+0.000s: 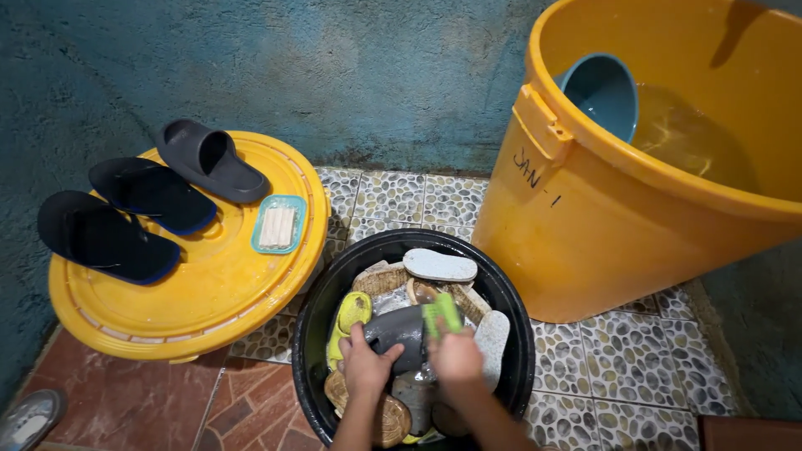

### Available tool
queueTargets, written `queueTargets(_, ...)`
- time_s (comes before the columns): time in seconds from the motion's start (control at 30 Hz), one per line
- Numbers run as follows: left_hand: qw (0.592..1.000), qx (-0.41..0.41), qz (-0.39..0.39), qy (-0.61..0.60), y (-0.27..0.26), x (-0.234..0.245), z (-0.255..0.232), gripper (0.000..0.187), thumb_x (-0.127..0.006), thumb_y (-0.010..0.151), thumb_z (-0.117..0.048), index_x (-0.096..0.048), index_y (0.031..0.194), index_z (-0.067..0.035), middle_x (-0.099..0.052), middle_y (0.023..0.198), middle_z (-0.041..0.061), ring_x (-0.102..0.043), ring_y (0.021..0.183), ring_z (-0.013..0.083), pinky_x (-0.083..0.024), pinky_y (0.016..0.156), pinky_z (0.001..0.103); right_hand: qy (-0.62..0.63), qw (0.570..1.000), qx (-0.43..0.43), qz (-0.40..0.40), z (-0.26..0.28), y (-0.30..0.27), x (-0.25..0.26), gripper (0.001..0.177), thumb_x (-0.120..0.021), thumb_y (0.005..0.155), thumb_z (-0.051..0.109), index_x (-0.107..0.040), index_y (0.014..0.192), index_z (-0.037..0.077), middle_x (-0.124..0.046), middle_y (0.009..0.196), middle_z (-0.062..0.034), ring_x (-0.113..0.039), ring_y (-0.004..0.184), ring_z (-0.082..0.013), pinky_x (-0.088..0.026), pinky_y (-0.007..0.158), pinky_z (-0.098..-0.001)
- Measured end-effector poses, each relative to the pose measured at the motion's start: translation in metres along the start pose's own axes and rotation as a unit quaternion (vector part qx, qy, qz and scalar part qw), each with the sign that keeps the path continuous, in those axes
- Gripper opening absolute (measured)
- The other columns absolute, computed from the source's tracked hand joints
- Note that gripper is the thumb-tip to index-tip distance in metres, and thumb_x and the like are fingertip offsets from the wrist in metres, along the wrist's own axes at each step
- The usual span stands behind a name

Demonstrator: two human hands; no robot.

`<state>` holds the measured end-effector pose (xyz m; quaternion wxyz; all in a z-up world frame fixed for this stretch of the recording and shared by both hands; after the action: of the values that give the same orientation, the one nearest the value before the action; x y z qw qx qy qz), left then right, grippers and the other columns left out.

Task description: The person scrubs a gray slipper with a green brush in a black basin filled with water and other footwear. They repeatedly rinse the slipper by scooping water from a yellow bucket using a blue scoop and pouring it over the slipper, then continue scrubbing.

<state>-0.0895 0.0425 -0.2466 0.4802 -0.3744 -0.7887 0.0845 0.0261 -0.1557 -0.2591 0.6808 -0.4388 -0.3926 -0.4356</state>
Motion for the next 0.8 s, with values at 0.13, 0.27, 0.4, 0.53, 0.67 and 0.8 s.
queueTargets(0.13,1.000,0.014,0.015,-0.002,0.000,-0.003,0.001,0.093,-0.089,0.072,-0.031,-0.037,0.149,-0.031,-0.045,0.141,0.010,-0.053,0.125,0.0450,-0.051,0.104,0.053,-0.017,0.991,0.133,-0.007,0.051,-0.031,-0.005,0.048,-0.064,0.091,0.040,-0.066,0.136,0.022,-0.062,0.105,-0.0235,-0.069,0.073,-0.0371,-0.059,0.068,-0.0479)
queueTargets(0.27,1.000,0.007,0.018,-0.005,-0.012,0.004,-0.005,0.096,-0.094,0.070,-0.037,-0.037,0.147,-0.029,-0.043,0.141,0.011,-0.050,0.126,0.0457,-0.047,0.107,0.053,-0.027,0.997,0.073,-0.005,-0.013,0.007,0.017,0.035,-0.065,0.092,0.038,-0.072,0.116,0.013,-0.065,0.105,-0.0247,-0.070,0.076,-0.0374,-0.059,0.070,-0.0480)
queueTargets(0.4,1.000,0.016,0.019,-0.009,-0.019,0.009,-0.009,0.095,-0.093,0.071,-0.036,-0.037,0.147,-0.028,-0.043,0.141,0.013,-0.050,0.127,0.0457,-0.048,0.107,0.053,-0.017,0.999,-0.027,-0.020,-0.054,0.023,0.017,0.044,-0.061,0.099,0.044,-0.075,0.096,0.002,-0.067,0.103,-0.0268,-0.070,0.079,-0.0369,-0.059,0.073,-0.0462)
queueTargets(0.53,1.000,0.009,0.000,-0.008,-0.016,0.012,-0.009,0.098,-0.094,0.069,-0.037,-0.037,0.148,-0.027,-0.044,0.139,0.014,-0.051,0.126,0.0457,-0.047,0.107,0.052,0.034,0.998,-0.053,0.012,-0.050,0.018,0.015,0.044,-0.058,0.102,0.047,-0.073,0.103,0.005,-0.068,0.099,-0.0250,-0.072,0.081,-0.0353,-0.059,0.073,-0.0458)
queueTargets(0.67,1.000,0.000,0.014,-0.006,-0.017,0.011,-0.009,0.097,-0.094,0.070,-0.037,-0.036,0.147,-0.027,-0.044,0.138,0.015,-0.052,0.125,0.0450,-0.047,0.107,0.052,0.096,0.991,-0.071,0.064,-0.043,0.008,0.017,0.040,-0.057,0.101,0.047,-0.070,0.115,0.012,-0.070,0.097,-0.0214,-0.073,0.083,-0.0332,-0.059,0.072,-0.0463)
queueTargets(0.8,1.000,0.004,0.013,0.002,-0.020,0.011,-0.009,0.097,-0.093,0.071,-0.037,-0.035,0.148,-0.027,-0.044,0.137,0.015,-0.052,0.124,0.0444,-0.048,0.107,0.052,0.106,0.992,-0.055,-0.037,-0.054,0.023,0.063,0.045,-0.070,0.090,0.044,-0.073,0.126,0.016,-0.074,0.104,-0.0232,-0.073,0.089,-0.0336,-0.059,0.082,-0.0429)
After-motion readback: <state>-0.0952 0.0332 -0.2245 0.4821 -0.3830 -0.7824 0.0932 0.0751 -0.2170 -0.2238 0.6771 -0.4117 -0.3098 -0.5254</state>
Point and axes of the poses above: each hand's wrist, its own y-axis towards the middle knuckle, its own x-axis out of the back of the hand, z = x × y, the point moved 10 cm from there along y, towards the middle knuckle
